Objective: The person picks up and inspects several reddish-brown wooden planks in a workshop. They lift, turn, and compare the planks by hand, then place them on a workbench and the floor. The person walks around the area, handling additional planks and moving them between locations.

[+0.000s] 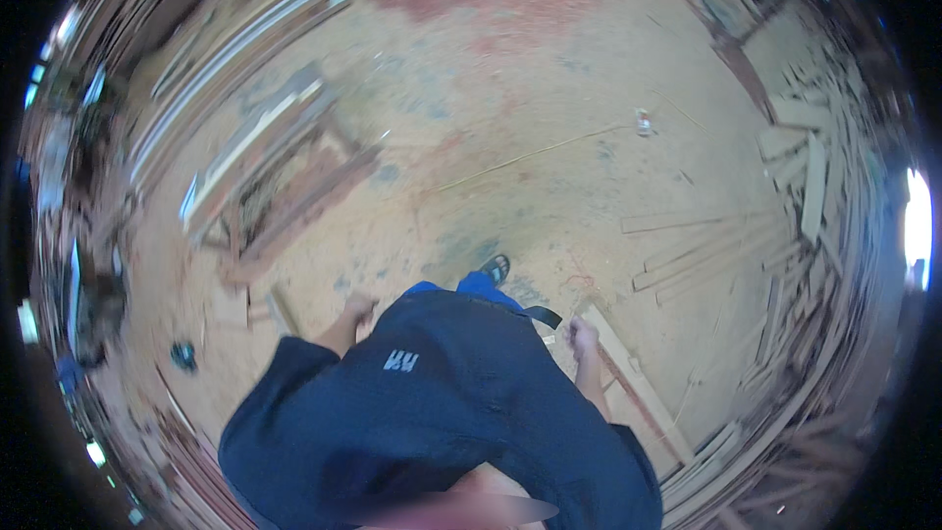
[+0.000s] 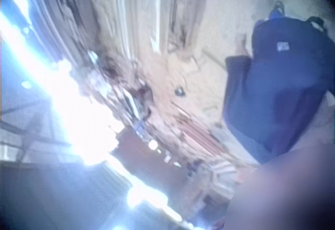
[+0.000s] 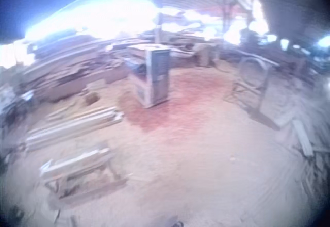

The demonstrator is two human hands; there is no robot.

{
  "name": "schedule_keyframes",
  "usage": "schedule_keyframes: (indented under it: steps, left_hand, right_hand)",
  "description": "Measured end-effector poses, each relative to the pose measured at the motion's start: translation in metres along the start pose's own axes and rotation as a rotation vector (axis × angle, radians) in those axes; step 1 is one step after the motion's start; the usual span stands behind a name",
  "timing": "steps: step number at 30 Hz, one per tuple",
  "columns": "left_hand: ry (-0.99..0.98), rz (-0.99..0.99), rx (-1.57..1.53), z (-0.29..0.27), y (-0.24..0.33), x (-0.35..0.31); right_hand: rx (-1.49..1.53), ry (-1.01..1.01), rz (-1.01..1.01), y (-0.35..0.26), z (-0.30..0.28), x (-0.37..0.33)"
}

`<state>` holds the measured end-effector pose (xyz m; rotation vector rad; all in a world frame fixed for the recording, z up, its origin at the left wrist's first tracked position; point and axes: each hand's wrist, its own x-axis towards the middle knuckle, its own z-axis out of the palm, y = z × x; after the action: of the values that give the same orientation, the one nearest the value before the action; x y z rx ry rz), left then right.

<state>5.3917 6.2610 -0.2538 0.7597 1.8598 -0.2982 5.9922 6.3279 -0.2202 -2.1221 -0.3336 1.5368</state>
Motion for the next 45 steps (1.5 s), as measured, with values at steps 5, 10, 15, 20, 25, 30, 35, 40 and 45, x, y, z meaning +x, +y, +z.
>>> schedule_keyframes:
  steps: [5,10,15,20,25,30,35,40,45]
  left_hand:
    - [0.103,-0.011,-0.418,-0.013,0.108,0.010]
    - [0.207,0.202,-0.311,-0.060,0.284,0.111]
    - [0.122,0.491,0.072,-0.188,0.508,0.233]
    - [0.084,0.327,-0.052,-0.350,0.768,0.270]
    - [0.155,0.540,-0.475,-0.473,1.037,0.294]
    - [0.195,0.580,-0.466,-0.466,1.213,0.297]
    - [-0.147,0.289,-0.298,-0.380,1.300,0.323]
    - [-0.151,0.604,0.397,-0.307,1.383,0.378]
    - [-0.260,0.530,0.698,-0.259,1.622,0.443]
  right_hand:
    - [-0.185,-0.100,-0.111,-0.184,-0.001,0.085]
    - [-0.218,-0.131,-0.183,-0.361,0.047,0.185]
    - [-0.012,-0.084,-0.170,-0.485,0.068,0.266]
    - [0.132,0.044,-0.026,-0.517,0.035,0.297]
    - [0.617,0.304,0.230,-0.510,0.010,0.366]
    - [0.427,0.118,0.307,-0.574,-0.034,0.469]
    - [0.710,0.368,0.042,-0.794,-0.106,0.589]
    - [0.555,0.252,-0.166,-1.008,-0.214,0.678]
    - [0.464,0.274,-0.230,-1.099,-0.304,0.778]
